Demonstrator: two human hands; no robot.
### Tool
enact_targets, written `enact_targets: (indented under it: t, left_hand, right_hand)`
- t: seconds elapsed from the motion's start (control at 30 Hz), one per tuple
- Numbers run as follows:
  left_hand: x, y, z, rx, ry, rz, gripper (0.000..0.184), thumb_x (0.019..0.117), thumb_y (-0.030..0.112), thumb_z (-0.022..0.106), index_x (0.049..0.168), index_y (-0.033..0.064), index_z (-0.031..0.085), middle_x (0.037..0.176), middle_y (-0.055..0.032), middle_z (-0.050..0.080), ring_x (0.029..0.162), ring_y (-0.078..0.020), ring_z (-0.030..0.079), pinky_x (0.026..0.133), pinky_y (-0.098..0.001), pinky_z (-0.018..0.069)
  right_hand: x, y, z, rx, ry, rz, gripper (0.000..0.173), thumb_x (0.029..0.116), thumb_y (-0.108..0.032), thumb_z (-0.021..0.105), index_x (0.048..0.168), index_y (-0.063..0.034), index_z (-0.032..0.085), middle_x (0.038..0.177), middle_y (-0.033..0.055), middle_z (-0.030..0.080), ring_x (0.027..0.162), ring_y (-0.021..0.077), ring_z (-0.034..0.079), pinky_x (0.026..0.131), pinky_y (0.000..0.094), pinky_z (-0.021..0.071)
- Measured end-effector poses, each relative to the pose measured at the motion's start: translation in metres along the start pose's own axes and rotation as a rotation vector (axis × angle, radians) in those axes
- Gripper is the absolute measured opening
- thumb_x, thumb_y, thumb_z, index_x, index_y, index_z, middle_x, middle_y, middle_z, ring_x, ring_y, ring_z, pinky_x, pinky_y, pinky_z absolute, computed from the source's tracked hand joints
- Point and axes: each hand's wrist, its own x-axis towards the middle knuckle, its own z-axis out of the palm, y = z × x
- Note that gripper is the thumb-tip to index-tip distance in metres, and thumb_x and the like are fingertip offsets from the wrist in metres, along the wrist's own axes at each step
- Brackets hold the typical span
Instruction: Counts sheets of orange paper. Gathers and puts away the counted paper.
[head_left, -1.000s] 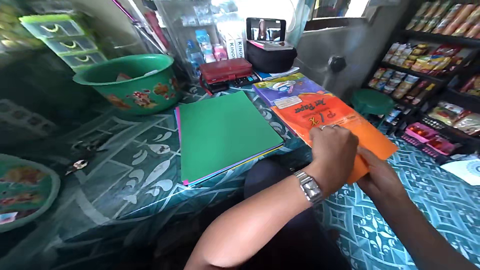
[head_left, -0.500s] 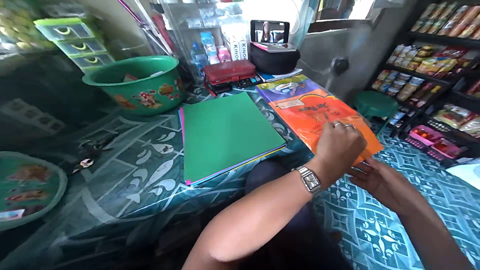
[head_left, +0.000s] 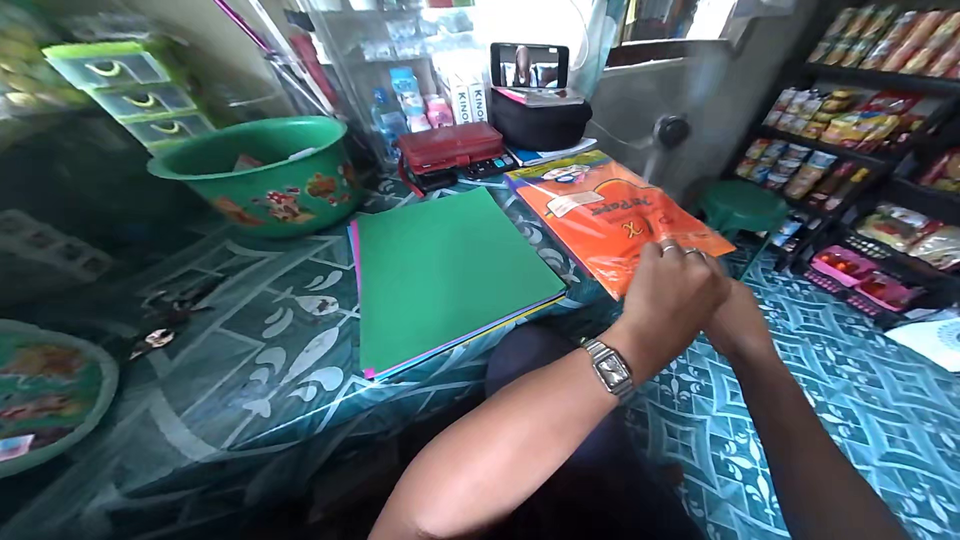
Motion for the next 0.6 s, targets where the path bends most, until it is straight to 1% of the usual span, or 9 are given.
enact_targets:
  t: [0.1, 0.13, 0.2, 0.27, 0.33, 0.37, 0.43, 0.53, 0.6]
  left_hand:
    - [0.000, 0.000, 0.001, 0.037, 0.014, 0.003, 0.016, 0.0904, 0.000, 0.066, 0.105, -0.0034, 0.072, 0.087, -0.0168, 0.069, 0.087, -0.0324, 0.069, 0.070, -0.0418, 0.0512]
    - [0.000, 0.000, 0.000, 0.047, 0.010, 0.004, 0.018, 0.0907, -0.001, 0.065, 0.107, -0.0034, 0.072, 0.087, -0.0167, 0.069, 0.087, -0.0323, 0.068, 0.070, -0.0416, 0.0512]
    - [-0.001, 0.000, 0.000, 0.040, 0.017, 0.005, 0.018, 0.0910, 0.000, 0.065, 0.107, -0.0029, 0.072, 0.087, -0.0169, 0.069, 0.088, -0.0328, 0.069, 0.070, -0.0421, 0.0517]
    - [-0.002, 0.000, 0.000, 0.023, 0.056, 0.003, 0.017, 0.0899, 0.001, 0.067, 0.106, -0.0029, 0.073, 0.085, -0.0170, 0.070, 0.086, -0.0330, 0.069, 0.070, -0.0426, 0.0524]
    - [-0.002, 0.000, 0.001, 0.013, 0.072, 0.005, 0.019, 0.0891, -0.002, 0.066, 0.107, -0.0030, 0.073, 0.085, -0.0170, 0.069, 0.084, -0.0326, 0.069, 0.069, -0.0422, 0.0520]
    - [-0.002, 0.000, 0.001, 0.018, 0.071, 0.006, 0.020, 0.0892, -0.003, 0.065, 0.107, -0.0027, 0.073, 0.084, -0.0168, 0.069, 0.083, -0.0324, 0.069, 0.069, -0.0418, 0.0518]
    - [-0.002, 0.001, -0.001, 0.025, 0.044, 0.009, 0.020, 0.0901, -0.003, 0.064, 0.108, -0.0024, 0.073, 0.086, -0.0172, 0.069, 0.086, -0.0332, 0.068, 0.070, -0.0423, 0.0524]
    - [-0.002, 0.000, -0.002, 0.034, 0.018, 0.024, 0.020, 0.0910, -0.003, 0.063, 0.109, -0.0020, 0.073, 0.086, -0.0168, 0.069, 0.086, -0.0327, 0.068, 0.072, -0.0425, 0.0519]
    - [-0.002, -0.001, -0.002, 0.016, 0.024, 0.018, 0.019, 0.0904, -0.003, 0.064, 0.108, -0.0019, 0.072, 0.087, -0.0167, 0.070, 0.087, -0.0328, 0.068, 0.072, -0.0428, 0.0518]
  right_hand:
    - [0.013, 0.002, 0.003, -0.280, -0.027, -0.112, 0.012, 0.1017, -0.007, 0.057, 0.095, -0.0045, 0.066, 0.074, -0.0031, 0.060, 0.066, 0.0014, 0.057, 0.065, 0.0236, 0.0508]
    - [0.016, 0.003, 0.003, -0.362, -0.035, -0.130, 0.011, 0.1013, -0.008, 0.059, 0.093, -0.0031, 0.066, 0.074, -0.0003, 0.058, 0.067, 0.0044, 0.056, 0.065, 0.0275, 0.0487]
    - [0.022, 0.005, 0.003, -0.486, -0.048, -0.133, 0.014, 0.1012, -0.008, 0.060, 0.095, 0.0029, 0.066, 0.076, 0.0089, 0.061, 0.067, 0.0132, 0.058, 0.066, 0.0366, 0.0505]
    - [0.029, 0.005, 0.003, -0.525, -0.057, -0.057, 0.023, 0.1063, -0.016, 0.055, 0.099, 0.0030, 0.065, 0.078, 0.0138, 0.060, 0.065, 0.0190, 0.057, 0.066, 0.0414, 0.0511]
    - [0.033, 0.002, 0.002, -0.534, -0.064, -0.057, 0.022, 0.1044, -0.013, 0.057, 0.100, 0.0067, 0.065, 0.082, 0.0200, 0.061, 0.068, 0.0254, 0.056, 0.068, 0.0467, 0.0491]
    - [0.036, -0.001, 0.003, -0.568, -0.073, -0.102, 0.020, 0.1028, -0.010, 0.059, 0.101, 0.0084, 0.066, 0.086, 0.0228, 0.063, 0.072, 0.0290, 0.059, 0.071, 0.0486, 0.0499]
    - [0.048, 0.003, 0.001, -0.652, -0.102, -0.285, 0.018, 0.0996, -0.004, 0.061, 0.103, 0.0116, 0.069, 0.095, 0.0292, 0.069, 0.087, 0.0396, 0.068, 0.083, 0.0580, 0.0520]
    - [0.056, 0.009, -0.002, -0.680, -0.123, -0.359, 0.017, 0.0991, -0.004, 0.061, 0.099, 0.0107, 0.070, 0.094, 0.0288, 0.069, 0.088, 0.0419, 0.068, 0.083, 0.0616, 0.0506]
    - [0.050, 0.007, -0.005, -0.668, -0.120, -0.336, 0.017, 0.0987, -0.005, 0.063, 0.097, 0.0098, 0.071, 0.088, 0.0271, 0.069, 0.080, 0.0397, 0.068, 0.077, 0.0604, 0.0519]
